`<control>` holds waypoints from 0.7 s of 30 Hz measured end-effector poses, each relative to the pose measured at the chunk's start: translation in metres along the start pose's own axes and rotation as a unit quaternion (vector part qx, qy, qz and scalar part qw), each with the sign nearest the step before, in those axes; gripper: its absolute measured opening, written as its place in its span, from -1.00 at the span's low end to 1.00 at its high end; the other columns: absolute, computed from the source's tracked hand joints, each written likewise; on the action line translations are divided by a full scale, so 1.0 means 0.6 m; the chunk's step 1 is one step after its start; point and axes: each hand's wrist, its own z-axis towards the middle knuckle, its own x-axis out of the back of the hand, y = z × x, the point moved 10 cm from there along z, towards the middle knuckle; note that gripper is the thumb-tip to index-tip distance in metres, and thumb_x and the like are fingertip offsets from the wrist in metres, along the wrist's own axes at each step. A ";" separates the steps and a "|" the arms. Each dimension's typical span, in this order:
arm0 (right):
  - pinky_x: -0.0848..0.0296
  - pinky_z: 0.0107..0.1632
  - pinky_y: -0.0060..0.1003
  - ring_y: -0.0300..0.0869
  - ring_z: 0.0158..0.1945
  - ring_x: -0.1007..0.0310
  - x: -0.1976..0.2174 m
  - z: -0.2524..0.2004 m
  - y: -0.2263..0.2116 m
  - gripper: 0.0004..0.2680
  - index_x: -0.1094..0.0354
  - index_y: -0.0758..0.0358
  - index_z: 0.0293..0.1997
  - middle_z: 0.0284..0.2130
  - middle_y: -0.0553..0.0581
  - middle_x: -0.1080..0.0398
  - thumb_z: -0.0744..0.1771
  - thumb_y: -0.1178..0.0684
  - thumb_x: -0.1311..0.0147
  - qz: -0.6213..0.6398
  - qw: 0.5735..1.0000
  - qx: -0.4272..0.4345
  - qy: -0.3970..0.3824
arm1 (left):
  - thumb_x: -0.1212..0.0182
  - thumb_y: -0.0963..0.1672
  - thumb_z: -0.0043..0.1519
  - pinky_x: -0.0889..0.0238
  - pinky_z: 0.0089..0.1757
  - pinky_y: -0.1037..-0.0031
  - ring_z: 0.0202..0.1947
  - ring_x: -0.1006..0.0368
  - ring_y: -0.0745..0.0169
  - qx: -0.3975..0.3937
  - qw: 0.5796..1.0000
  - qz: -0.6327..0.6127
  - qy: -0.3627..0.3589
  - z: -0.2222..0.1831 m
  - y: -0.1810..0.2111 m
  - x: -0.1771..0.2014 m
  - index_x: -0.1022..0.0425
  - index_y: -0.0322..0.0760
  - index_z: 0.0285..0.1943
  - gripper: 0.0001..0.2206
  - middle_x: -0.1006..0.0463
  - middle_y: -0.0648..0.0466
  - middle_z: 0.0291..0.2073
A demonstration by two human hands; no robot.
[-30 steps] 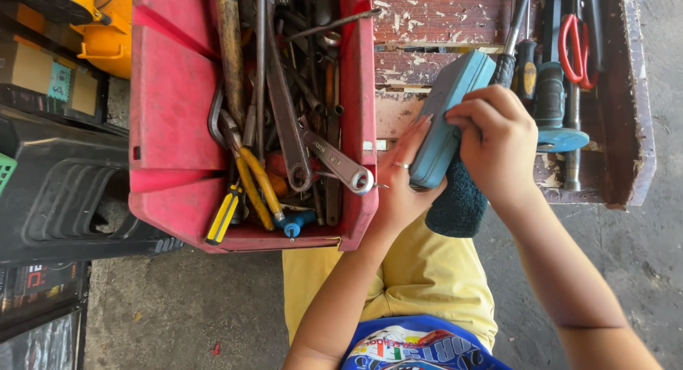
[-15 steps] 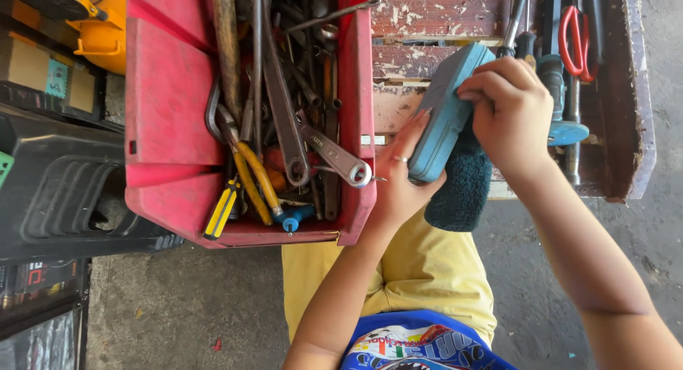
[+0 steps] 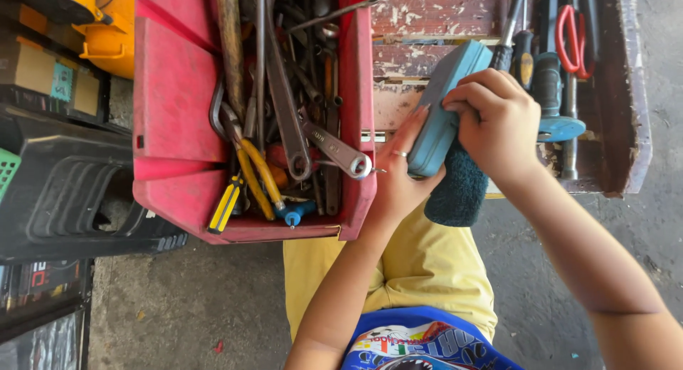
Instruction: Wiping a blue plastic storage box with a cloth.
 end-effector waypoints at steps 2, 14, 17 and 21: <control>-0.54 -0.13 -0.14 -0.03 -0.23 -0.54 0.007 -0.004 -0.015 -0.89 -0.53 0.03 -0.29 -0.31 -0.05 -0.47 0.37 0.15 -0.39 -0.010 1.000 -0.009 0.013 | -0.42 -0.20 -0.08 -0.44 0.14 0.13 0.15 -0.53 -0.25 -0.004 1.000 0.003 -0.003 0.002 0.002 -0.003 -0.50 -0.28 0.27 -0.38 -0.58 -0.16 0.14; -0.51 -0.22 0.13 0.25 -0.33 -0.48 -0.008 0.001 0.010 -0.89 -0.47 0.16 -0.31 -0.37 0.10 -0.30 0.34 0.14 -0.36 -0.019 0.994 -0.092 -0.061 | -0.43 -0.19 -0.10 -0.44 0.14 0.21 0.17 -0.54 -0.15 0.022 1.000 0.010 0.007 0.002 -0.005 -0.002 -0.51 -0.20 0.28 -0.37 -0.59 -0.07 0.16; -0.51 -0.20 0.24 0.28 -0.28 -0.49 -0.021 0.015 0.038 -0.91 -0.47 0.09 -0.29 -0.34 0.08 -0.35 0.33 0.08 -0.34 -0.005 0.981 -0.138 -0.135 | -0.41 -0.18 -0.09 -0.43 0.15 0.21 0.16 -0.54 -0.16 0.023 1.000 0.003 0.003 -0.002 -0.005 0.006 -0.51 -0.24 0.26 -0.39 -0.59 -0.08 0.15; -0.37 -0.35 -0.05 0.05 -0.26 -0.46 -0.020 0.032 0.017 -0.91 -0.36 0.22 -0.33 -0.24 0.05 -0.31 0.30 0.32 -0.06 0.020 0.981 -0.097 -0.167 | -0.34 -0.24 0.17 -0.26 0.41 0.23 0.44 -0.36 -0.11 0.029 0.992 -0.020 -0.118 -0.008 -0.009 -0.014 -0.20 -0.25 0.48 -0.35 -0.37 -0.12 0.40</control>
